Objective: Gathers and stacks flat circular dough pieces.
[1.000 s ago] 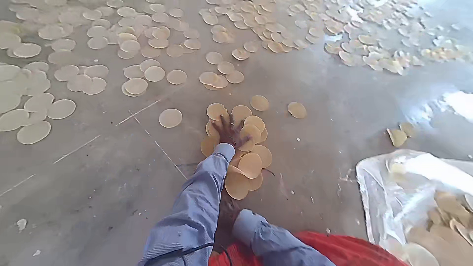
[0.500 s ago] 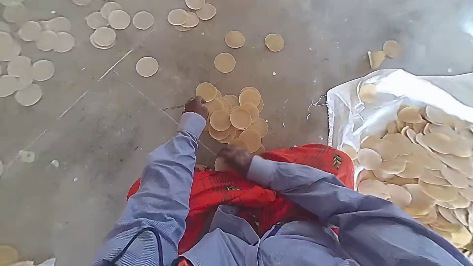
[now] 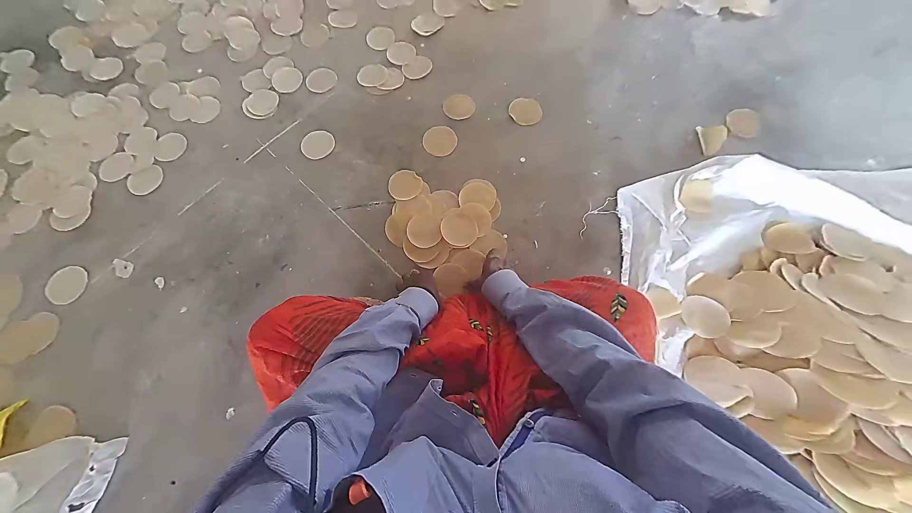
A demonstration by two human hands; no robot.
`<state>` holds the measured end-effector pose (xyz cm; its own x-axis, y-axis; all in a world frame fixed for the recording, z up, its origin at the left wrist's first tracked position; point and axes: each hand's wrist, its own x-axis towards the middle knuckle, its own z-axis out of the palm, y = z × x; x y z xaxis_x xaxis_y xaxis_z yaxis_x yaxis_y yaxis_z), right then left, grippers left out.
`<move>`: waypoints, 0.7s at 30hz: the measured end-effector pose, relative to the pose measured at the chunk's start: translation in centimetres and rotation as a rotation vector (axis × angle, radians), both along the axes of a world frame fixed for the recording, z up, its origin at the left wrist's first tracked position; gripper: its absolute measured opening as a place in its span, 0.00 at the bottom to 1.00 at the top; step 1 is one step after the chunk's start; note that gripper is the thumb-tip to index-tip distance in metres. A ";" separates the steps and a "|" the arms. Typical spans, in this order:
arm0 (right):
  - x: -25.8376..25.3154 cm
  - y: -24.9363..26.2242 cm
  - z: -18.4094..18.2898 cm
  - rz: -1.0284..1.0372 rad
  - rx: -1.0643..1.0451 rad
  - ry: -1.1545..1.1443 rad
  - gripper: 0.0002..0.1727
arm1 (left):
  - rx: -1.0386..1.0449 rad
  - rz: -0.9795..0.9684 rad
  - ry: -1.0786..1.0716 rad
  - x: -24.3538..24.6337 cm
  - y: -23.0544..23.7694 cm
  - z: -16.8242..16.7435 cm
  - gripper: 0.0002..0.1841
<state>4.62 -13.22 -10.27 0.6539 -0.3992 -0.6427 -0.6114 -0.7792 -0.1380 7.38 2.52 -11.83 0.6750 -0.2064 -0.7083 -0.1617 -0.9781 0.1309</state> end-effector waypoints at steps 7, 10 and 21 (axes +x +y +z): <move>0.0 -2.3 2.2 -0.078 0.354 -0.077 0.31 | -0.086 0.033 0.153 2.9 2.0 3.3 0.25; 0.4 -4.0 3.9 -0.141 0.378 -0.272 0.26 | -0.332 0.293 -0.010 6.2 4.8 5.3 0.22; 10.2 -7.6 3.3 -0.452 0.549 -0.604 0.41 | -0.670 0.880 -0.272 16.7 4.4 4.9 0.30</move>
<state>14.78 -20.85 -6.98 0.7956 -0.4379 -0.4186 -0.5453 -0.2164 -0.8098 24.07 6.91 -6.95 0.8869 0.1336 -0.4422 0.4437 -0.5127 0.7351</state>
